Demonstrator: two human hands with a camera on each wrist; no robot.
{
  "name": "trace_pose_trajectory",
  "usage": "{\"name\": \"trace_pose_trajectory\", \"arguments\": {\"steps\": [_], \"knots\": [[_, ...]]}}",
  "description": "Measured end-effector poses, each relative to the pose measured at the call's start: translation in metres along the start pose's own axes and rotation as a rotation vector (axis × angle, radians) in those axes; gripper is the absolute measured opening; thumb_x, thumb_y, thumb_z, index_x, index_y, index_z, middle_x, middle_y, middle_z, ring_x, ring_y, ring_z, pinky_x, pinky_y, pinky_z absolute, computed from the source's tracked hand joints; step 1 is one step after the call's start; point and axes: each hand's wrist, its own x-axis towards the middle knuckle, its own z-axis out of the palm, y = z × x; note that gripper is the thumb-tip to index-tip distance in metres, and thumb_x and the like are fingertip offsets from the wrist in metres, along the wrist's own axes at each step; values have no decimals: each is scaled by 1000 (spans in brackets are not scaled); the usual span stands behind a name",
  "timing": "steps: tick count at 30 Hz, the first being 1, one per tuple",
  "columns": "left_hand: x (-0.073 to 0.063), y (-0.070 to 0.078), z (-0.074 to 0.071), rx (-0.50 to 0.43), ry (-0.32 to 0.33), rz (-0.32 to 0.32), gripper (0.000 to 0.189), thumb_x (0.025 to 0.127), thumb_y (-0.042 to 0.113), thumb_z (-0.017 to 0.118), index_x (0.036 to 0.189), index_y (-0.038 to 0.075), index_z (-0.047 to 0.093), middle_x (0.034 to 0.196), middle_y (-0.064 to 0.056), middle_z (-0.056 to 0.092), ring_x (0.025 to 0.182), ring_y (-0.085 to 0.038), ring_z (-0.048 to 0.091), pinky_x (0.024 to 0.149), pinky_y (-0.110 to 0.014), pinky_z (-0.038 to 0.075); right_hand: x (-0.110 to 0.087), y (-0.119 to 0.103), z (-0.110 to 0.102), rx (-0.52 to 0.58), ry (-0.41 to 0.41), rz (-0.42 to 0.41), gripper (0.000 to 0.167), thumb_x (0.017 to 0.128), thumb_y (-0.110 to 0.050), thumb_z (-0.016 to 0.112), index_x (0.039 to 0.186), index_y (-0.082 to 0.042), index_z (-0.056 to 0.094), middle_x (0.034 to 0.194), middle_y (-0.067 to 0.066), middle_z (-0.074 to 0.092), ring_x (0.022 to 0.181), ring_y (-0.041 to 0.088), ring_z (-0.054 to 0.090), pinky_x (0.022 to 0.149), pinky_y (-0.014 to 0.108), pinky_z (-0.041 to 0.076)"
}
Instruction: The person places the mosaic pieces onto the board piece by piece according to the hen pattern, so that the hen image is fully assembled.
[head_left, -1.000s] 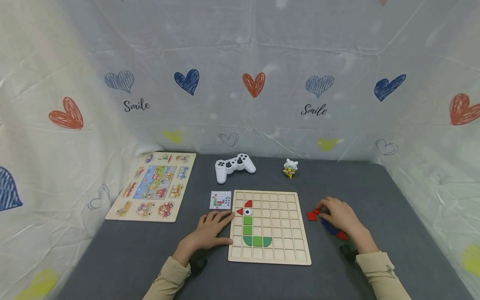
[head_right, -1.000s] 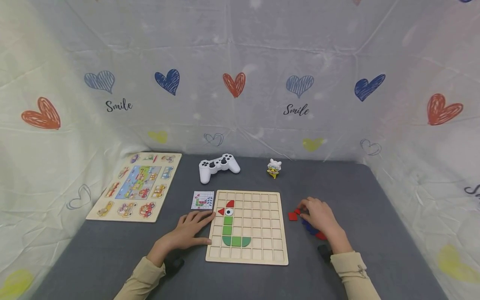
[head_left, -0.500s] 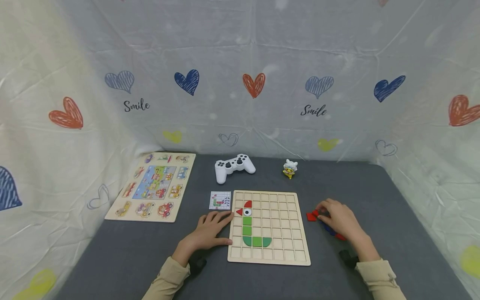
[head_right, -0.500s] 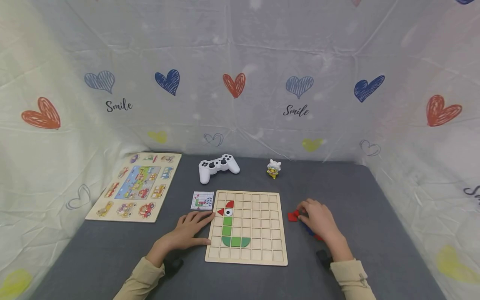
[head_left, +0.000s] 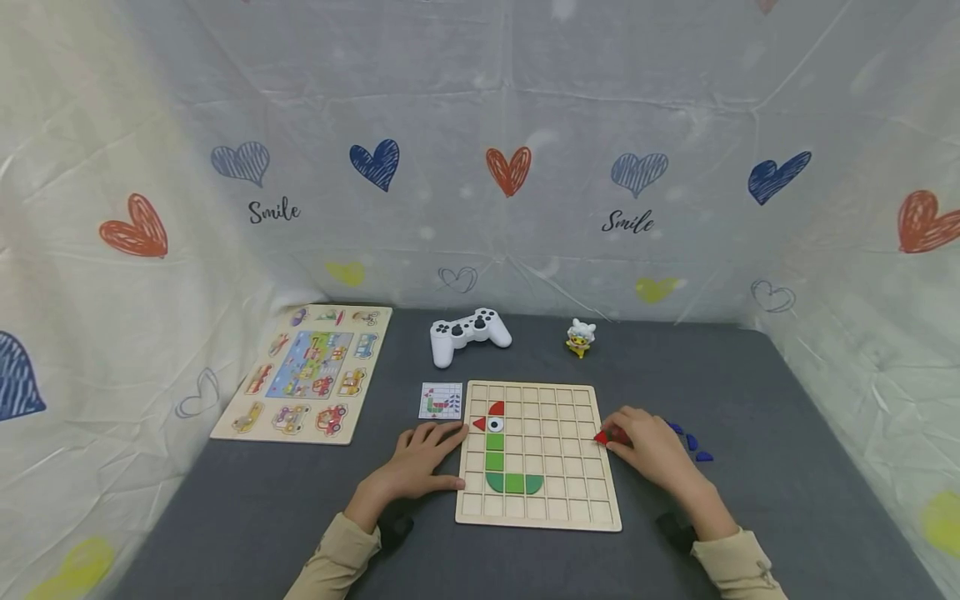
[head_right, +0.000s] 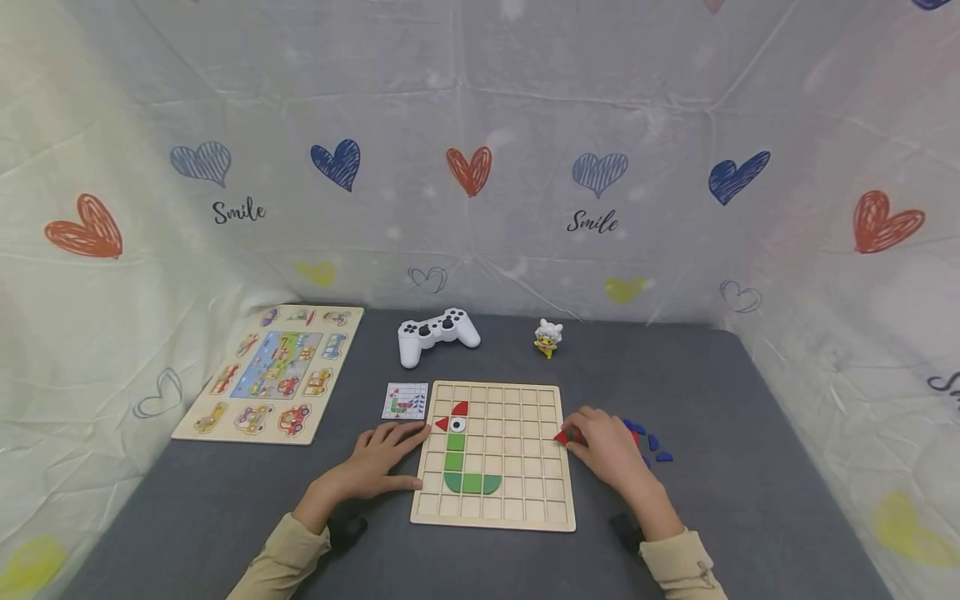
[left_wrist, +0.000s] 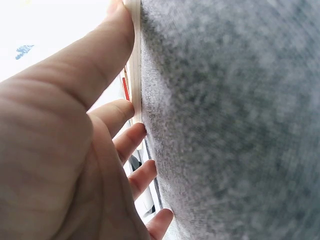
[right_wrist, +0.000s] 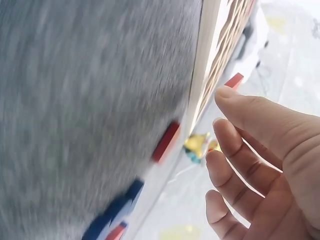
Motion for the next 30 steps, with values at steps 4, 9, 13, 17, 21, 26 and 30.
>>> {"name": "trace_pose_trajectory", "arguments": {"steps": [4, 9, 13, 17, 21, 26, 30], "knots": [[0, -1, 1, 2, 0, 1, 78, 83, 51, 61, 147, 18, 30, 148, -5, 29, 131, -36, 25, 100, -62, 19, 0, -11, 3, 12, -9, -31, 21, 72, -18, 80, 89, -17, 69, 80, -7, 58, 68, 7, 52, 59, 25, 41], [1, -1, 2, 6, 1, -3, 78, 83, 51, 61, 147, 18, 30, 148, -4, 29, 131, -35, 25, 100, -61, 19, 3, -27, 5, 30, -24, -57, 19, 72, -16, 78, 88, -18, 69, 78, -8, 57, 66, 6, 48, 57, 22, 39], [1, -2, 2, 4, -1, -5, 78, 83, 51, 61, 147, 18, 30, 148, -4, 29, 131, -35, 24, 100, -61, 19, 6, -40, 7, 39, -27, -95, 17, 73, -14, 77, 87, -18, 70, 80, -8, 59, 67, 5, 48, 57, 21, 41], [1, -2, 1, 4, 0, -4, 78, 83, 52, 60, 147, 18, 30, 148, -4, 29, 131, -35, 25, 100, -61, 19, 8, -51, 11, 40, -40, -111, 16, 72, -16, 78, 85, -18, 70, 78, -8, 58, 67, 3, 49, 58, 21, 41], [1, -2, 1, 1, 1, -2, 79, 83, 52, 61, 147, 18, 30, 148, -4, 29, 131, -35, 25, 100, -61, 19, 9, -61, 14, 33, -61, -112, 16, 72, -18, 79, 85, -20, 69, 77, -9, 57, 69, 3, 49, 61, 24, 41], [1, -2, 2, 9, 0, -5, 79, 83, 53, 60, 147, 18, 30, 148, -4, 29, 131, -35, 25, 99, -61, 19, 10, -71, 16, 38, -90, -137, 18, 72, -21, 79, 87, -22, 69, 80, -10, 59, 71, 4, 51, 63, 25, 43], [1, -2, 1, 14, 1, -5, 79, 83, 53, 61, 147, 18, 31, 147, -4, 30, 131, -35, 25, 99, -61, 20, 9, -79, 18, 59, -122, -152, 17, 73, -23, 78, 88, -24, 69, 81, -12, 58, 74, 3, 50, 63, 24, 41]]}}
